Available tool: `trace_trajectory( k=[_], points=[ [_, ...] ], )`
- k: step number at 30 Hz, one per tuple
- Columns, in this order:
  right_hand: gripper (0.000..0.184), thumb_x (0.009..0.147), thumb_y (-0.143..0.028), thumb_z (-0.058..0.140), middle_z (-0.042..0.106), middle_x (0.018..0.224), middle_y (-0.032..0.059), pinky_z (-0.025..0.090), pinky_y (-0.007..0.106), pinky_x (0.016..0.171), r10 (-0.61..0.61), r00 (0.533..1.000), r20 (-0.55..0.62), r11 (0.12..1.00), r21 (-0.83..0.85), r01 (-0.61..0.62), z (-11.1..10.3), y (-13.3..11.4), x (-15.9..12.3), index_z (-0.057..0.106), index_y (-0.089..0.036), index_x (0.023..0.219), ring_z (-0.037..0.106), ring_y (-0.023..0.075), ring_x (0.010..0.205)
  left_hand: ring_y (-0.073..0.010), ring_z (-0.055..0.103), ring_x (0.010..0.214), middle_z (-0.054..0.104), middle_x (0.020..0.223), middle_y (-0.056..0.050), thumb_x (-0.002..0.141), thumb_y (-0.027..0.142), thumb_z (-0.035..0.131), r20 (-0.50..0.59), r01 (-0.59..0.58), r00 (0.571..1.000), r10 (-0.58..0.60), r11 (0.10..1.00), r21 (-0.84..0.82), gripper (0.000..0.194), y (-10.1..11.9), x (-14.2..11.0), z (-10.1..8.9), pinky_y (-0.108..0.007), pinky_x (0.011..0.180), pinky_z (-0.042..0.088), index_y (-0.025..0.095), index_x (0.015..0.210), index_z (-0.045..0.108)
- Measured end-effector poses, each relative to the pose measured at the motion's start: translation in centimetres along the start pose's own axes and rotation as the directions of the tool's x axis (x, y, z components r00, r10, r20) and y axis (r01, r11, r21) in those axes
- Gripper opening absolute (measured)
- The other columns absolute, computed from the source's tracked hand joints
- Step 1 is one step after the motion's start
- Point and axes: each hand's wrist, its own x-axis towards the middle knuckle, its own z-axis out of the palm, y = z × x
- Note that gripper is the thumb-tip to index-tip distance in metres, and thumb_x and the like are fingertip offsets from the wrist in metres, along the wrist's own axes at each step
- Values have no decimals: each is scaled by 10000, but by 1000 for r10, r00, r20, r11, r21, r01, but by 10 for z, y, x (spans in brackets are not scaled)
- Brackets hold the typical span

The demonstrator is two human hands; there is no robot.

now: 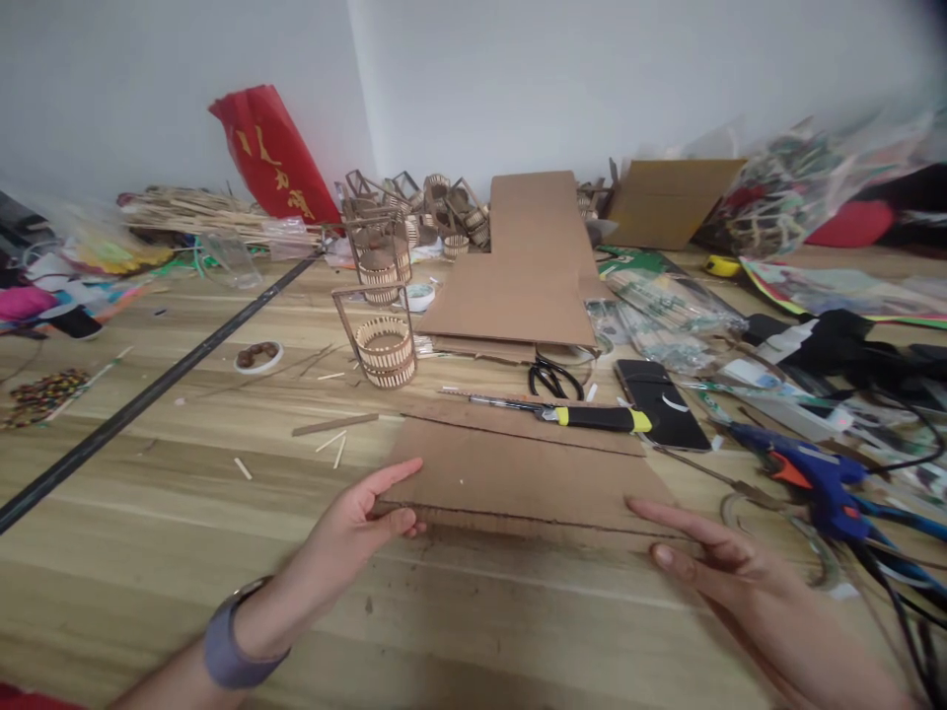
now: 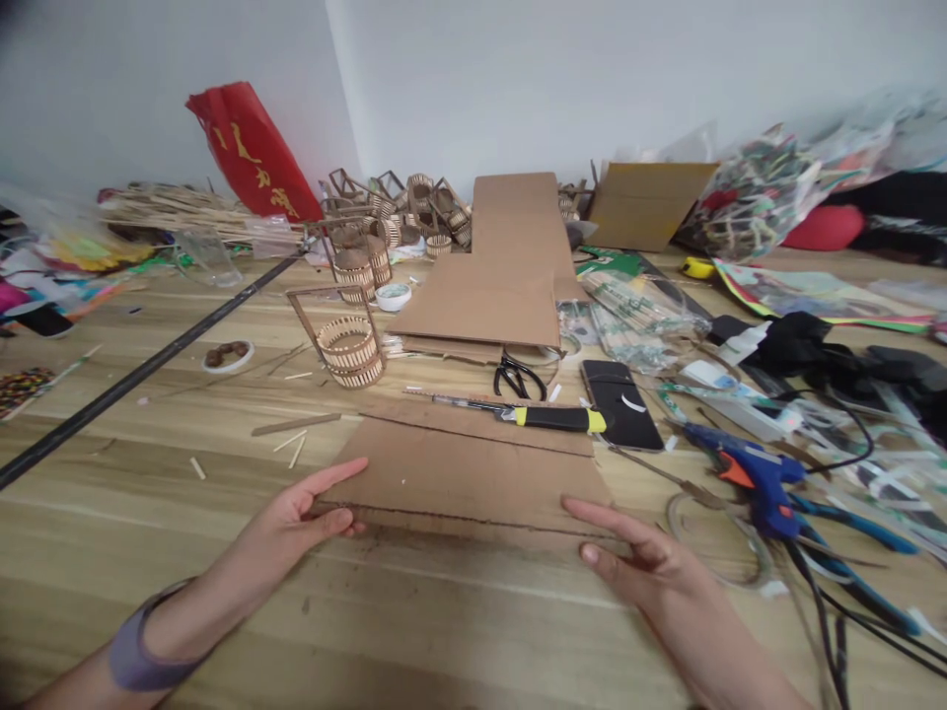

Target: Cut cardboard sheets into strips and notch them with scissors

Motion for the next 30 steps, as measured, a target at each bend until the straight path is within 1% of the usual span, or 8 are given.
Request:
trace_trajectory(
  k=[3, 8, 12, 15, 18, 22, 26, 30],
  points=[
    [395, 897, -448, 673, 697, 1322, 108, 603, 465, 903, 41, 998, 57, 995, 86, -46, -1, 3, 2, 732, -306, 1261, 681, 341, 1188, -217, 786, 847, 810, 1009, -79, 952, 268, 568, -16, -37, 999, 38, 997, 62, 543, 0, -2, 1, -344, 760, 628, 188, 1483, 484],
    [479, 958, -348, 606, 701, 1325, 104, 649, 445, 826, -243, 969, -49, 954, -193, 230, 2, 10, 3, 577, -330, 1436, 710, 322, 1142, -202, 792, 839, 821, 988, -44, 973, 262, 524, -84, -204, 963, 258, 893, 402, 376, -4, -5, -1, -273, 690, 630, 232, 1334, 624],
    [536, 1009, -267, 504, 772, 1147, 93, 635, 351, 705, -480, 876, -40, 790, -454, 412, 7, 24, -1, 420, -311, 1537, 763, 263, 959, -193, 786, 929, 799, 1121, -65, 990, 218, 504, -69, -360, 867, 493, 717, 597, 312, -9, -3, -4, -270, 777, 633, 219, 1251, 675],
    [527, 1017, -203, 463, 761, 954, 51, 587, 306, 644, -564, 825, -21, 690, -561, 457, 8, 29, -1, 405, -295, 1532, 740, 226, 814, -176, 788, 884, 811, 1066, -63, 1014, 222, 488, -59, -398, 826, 560, 655, 643, 284, -10, -1, -4, -246, 763, 627, 208, 1208, 695],
    [481, 994, -200, 488, 701, 794, 47, 544, 357, 629, -630, 775, 46, 517, -720, 463, 4, 24, 2, 492, -242, 1473, 682, 259, 715, -170, 774, 800, 811, 958, -65, 1051, 295, 451, -34, -391, 802, 597, 567, 725, 306, -7, -1, -4, -242, 709, 617, 197, 1168, 716],
    [376, 980, -190, 458, 674, 1140, 223, 524, 483, 735, -657, 753, 41, 365, -856, 365, 0, 16, 4, 640, -163, 1307, 665, 383, 938, -201, 674, 677, 690, 778, -73, 1068, 397, 376, -5, -285, 766, 643, 347, 893, 419, 2, -5, -5, -301, 575, 574, 219, 1161, 744],
    [586, 984, -136, 465, 713, 1188, 155, 496, 465, 881, -717, 693, 75, 384, -787, 483, 1, 17, 7, 394, -215, 1560, 680, 322, 1001, -310, 659, 1017, 687, 1100, -173, 1042, 349, 453, 40, -218, 696, 717, 158, 963, 349, 12, -5, -4, -456, 784, 597, 197, 1113, 759],
    [682, 1018, -169, 435, 764, 1117, 110, 459, 458, 924, -746, 656, 112, 347, -775, 528, 1, 18, 10, 167, -217, 1643, 700, 291, 968, -309, 628, 1206, 726, 1222, -144, 1063, 288, 426, 289, -399, 639, 713, -14, 917, 346, 19, 7, 11, -510, 1055, 489, 102, 1207, 680]
  ],
)
